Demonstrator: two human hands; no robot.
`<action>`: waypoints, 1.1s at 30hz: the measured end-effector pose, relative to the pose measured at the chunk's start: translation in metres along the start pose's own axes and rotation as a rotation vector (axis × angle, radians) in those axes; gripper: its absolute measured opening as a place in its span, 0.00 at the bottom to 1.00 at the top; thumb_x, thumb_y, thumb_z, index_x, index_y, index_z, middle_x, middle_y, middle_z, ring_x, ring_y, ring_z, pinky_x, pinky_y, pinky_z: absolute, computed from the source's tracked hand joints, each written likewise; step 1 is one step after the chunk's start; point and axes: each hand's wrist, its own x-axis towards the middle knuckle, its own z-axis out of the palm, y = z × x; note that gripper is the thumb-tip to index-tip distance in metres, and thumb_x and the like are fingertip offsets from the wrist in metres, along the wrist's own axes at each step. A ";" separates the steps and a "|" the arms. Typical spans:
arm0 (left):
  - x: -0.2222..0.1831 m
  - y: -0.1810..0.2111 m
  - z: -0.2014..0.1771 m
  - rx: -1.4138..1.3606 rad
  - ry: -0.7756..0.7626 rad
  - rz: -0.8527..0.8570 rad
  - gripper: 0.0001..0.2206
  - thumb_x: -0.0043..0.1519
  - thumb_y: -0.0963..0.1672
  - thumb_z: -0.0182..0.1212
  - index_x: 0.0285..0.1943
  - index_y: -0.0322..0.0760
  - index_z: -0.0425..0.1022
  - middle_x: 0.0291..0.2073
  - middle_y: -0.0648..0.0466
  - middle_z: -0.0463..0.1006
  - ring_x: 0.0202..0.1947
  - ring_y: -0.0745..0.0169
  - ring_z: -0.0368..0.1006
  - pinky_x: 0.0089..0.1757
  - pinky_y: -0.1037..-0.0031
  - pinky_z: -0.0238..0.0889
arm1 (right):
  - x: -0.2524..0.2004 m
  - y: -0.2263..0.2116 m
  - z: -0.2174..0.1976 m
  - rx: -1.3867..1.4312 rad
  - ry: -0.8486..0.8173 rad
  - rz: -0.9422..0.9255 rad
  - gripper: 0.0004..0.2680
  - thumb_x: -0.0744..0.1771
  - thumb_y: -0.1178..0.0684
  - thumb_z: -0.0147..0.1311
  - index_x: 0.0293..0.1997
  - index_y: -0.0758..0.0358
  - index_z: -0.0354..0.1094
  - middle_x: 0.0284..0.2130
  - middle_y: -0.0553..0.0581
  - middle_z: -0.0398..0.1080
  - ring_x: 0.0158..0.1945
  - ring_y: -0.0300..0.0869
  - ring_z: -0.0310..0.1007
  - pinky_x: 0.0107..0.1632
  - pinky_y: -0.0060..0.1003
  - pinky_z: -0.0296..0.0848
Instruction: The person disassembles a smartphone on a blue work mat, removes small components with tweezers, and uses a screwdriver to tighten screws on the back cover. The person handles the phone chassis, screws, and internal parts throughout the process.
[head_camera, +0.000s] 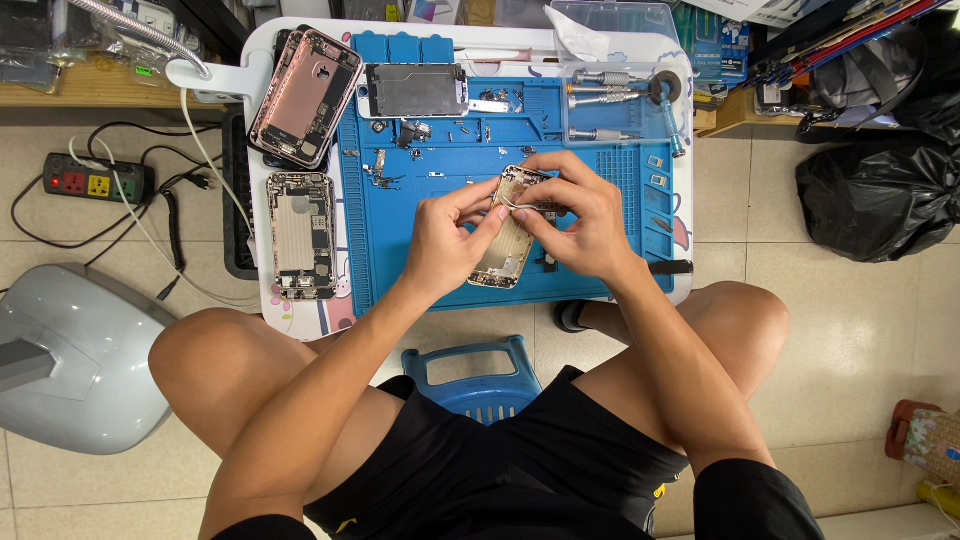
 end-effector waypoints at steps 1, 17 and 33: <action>0.001 0.000 0.001 -0.007 -0.004 0.003 0.17 0.65 0.40 0.63 0.64 0.32 0.75 0.40 0.45 0.86 0.33 0.73 0.81 0.23 0.88 0.62 | 0.000 0.001 -0.001 0.018 0.000 0.000 0.02 0.64 0.60 0.64 0.34 0.58 0.78 0.46 0.56 0.76 0.22 0.44 0.67 0.28 0.36 0.66; 0.000 0.002 0.000 -0.001 -0.018 -0.003 0.18 0.65 0.40 0.64 0.64 0.32 0.75 0.41 0.47 0.86 0.35 0.75 0.81 0.24 0.90 0.62 | -0.001 0.000 -0.001 -0.006 0.006 0.010 0.03 0.64 0.61 0.64 0.34 0.57 0.78 0.45 0.54 0.76 0.22 0.45 0.67 0.28 0.37 0.66; 0.004 0.002 -0.001 -0.136 0.088 -0.060 0.16 0.66 0.41 0.61 0.62 0.29 0.75 0.42 0.41 0.85 0.41 0.65 0.81 0.36 0.80 0.75 | -0.004 0.019 -0.006 0.189 0.112 0.103 0.02 0.68 0.57 0.60 0.37 0.60 0.76 0.42 0.58 0.74 0.25 0.39 0.63 0.25 0.32 0.62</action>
